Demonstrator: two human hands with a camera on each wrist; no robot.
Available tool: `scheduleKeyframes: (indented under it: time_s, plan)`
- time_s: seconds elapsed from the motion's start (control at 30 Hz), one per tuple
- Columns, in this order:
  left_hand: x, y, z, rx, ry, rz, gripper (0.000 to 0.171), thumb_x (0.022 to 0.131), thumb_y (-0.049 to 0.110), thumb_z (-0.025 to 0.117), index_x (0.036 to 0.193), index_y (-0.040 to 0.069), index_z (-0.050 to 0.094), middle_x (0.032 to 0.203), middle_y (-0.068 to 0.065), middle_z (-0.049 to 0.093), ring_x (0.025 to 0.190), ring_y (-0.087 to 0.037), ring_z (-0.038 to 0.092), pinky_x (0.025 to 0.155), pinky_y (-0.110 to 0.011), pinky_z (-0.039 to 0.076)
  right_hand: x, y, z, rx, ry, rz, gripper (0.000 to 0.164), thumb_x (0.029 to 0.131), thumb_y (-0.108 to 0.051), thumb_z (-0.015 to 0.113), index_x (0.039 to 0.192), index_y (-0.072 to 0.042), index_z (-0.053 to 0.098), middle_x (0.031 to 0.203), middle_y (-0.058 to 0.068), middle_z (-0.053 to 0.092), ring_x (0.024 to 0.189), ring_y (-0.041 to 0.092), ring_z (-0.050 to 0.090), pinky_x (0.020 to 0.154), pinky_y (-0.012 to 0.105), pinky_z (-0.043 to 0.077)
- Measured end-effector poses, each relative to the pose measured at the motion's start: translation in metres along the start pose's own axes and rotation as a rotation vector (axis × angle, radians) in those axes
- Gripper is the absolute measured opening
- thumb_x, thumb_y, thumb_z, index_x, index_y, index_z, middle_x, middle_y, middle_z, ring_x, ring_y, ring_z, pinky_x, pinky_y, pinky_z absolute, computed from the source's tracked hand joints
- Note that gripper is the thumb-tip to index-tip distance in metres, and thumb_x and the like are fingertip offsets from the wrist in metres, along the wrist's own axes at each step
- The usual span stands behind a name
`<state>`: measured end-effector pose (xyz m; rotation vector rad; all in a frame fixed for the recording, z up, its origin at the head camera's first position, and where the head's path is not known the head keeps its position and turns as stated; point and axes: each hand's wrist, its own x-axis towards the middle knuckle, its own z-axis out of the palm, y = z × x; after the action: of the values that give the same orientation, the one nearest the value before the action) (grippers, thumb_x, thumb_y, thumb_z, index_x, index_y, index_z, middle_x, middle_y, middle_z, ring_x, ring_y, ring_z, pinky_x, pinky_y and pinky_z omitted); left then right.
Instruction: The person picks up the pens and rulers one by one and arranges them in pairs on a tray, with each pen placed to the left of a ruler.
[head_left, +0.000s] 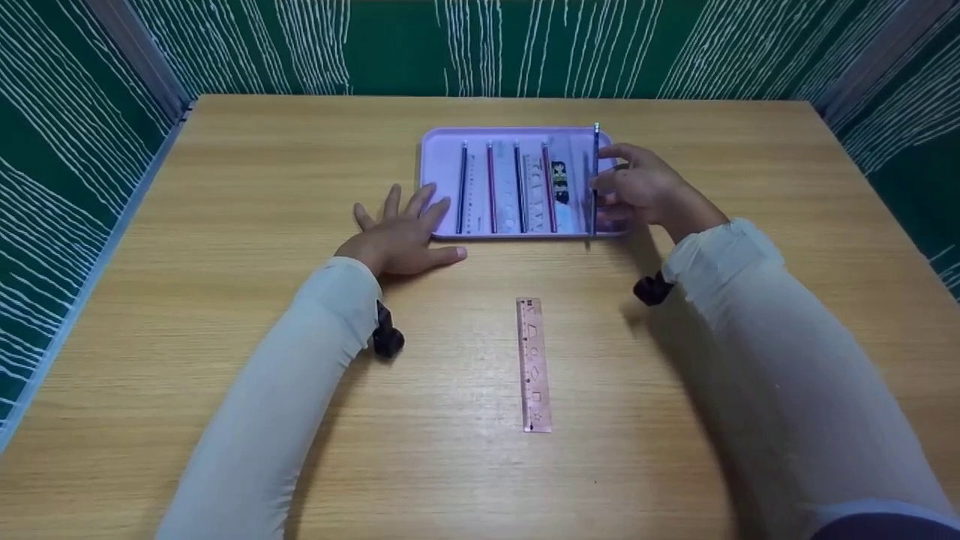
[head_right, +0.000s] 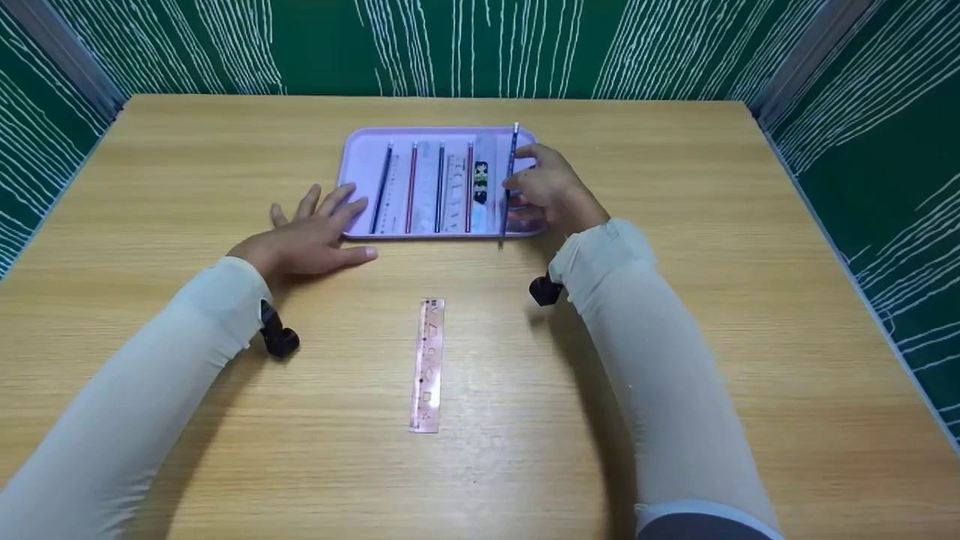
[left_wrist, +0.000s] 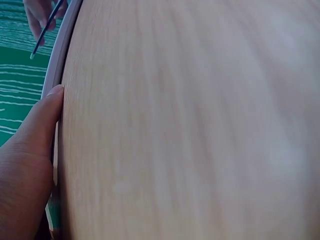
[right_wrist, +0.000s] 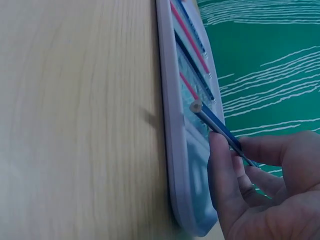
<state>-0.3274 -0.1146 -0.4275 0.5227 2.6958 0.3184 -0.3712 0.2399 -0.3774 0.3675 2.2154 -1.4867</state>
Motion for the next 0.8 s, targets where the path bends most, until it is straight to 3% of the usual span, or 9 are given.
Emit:
scheduleKeyframes:
  time_s: [0.4, 0.8]
  plan:
    - [-0.002, 0.001, -0.002, -0.006, -0.004, -0.009, 0.098, 0.086, 0.089, 0.038, 0.164, 0.042, 0.001, 0.171, 0.009, -0.019, 0.155, -0.041, -0.024, 0.106, -0.083, -0.019, 0.016, -0.001, 0.001, -0.092, 0.061, -0.043, 0.064, 0.107, -0.014, 0.051, 0.162, -0.036, 0.028, 0.153, 0.007, 0.034, 0.121, 0.023, 0.050, 0.100, 0.039, 0.056]
    - [-0.002, 0.002, -0.001, -0.004, 0.002, -0.005, 0.098, 0.087, 0.088, 0.038, 0.164, 0.040, 0.001, 0.172, 0.008, -0.018, 0.156, -0.042, -0.023, 0.107, -0.083, -0.018, 0.020, -0.003, 0.016, -0.223, 0.107, 0.007, 0.057, 0.106, -0.014, 0.054, 0.159, -0.027, 0.037, 0.148, 0.007, 0.048, 0.121, 0.024, 0.057, 0.092, 0.034, 0.060]
